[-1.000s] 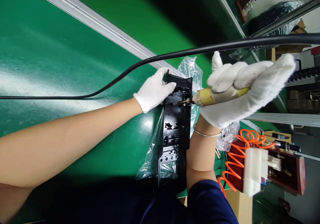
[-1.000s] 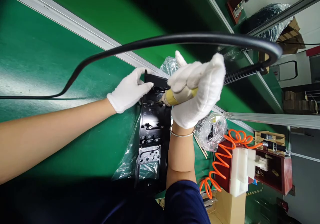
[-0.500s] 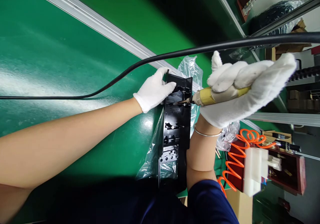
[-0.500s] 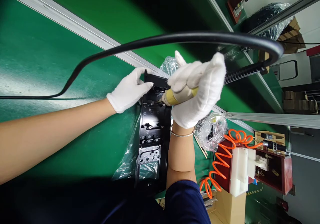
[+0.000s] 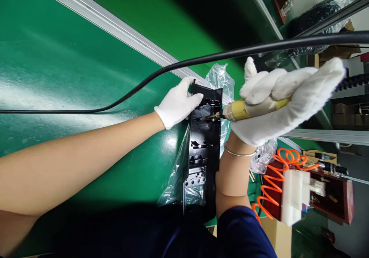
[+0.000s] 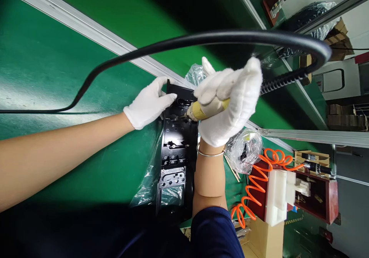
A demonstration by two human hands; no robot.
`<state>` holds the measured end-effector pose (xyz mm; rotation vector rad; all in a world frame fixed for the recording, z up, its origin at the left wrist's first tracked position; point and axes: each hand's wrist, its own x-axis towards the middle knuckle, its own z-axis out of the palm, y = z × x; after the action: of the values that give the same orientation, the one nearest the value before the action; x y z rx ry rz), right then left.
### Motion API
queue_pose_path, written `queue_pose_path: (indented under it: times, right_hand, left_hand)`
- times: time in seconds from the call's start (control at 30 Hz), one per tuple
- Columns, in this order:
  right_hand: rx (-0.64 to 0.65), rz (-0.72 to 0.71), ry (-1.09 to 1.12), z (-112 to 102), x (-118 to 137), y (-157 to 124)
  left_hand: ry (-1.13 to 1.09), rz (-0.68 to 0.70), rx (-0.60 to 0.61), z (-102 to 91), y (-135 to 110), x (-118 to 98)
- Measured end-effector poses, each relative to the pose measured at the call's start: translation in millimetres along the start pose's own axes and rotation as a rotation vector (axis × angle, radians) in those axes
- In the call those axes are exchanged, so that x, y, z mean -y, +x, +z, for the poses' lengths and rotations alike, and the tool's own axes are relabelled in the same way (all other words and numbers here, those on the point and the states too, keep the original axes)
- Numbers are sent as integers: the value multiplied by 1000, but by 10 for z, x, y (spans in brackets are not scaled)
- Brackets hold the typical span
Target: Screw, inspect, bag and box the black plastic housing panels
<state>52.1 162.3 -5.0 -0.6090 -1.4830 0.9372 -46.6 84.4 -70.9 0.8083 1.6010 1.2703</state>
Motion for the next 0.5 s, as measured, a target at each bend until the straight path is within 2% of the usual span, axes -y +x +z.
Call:
queue_pose_path:
  times: [0.13,0.37,0.5]
  right_hand:
    - [-73,-72,78,65,95,7]
    - [54,-280,137,76,66,44]
    - [0,-312,97,77,13,64]
  left_hand:
    - [-3,2,-4,0,-1,5]
    - [1,11,-7,-4,8,14]
    - [15,14,-8,-7,11,13]
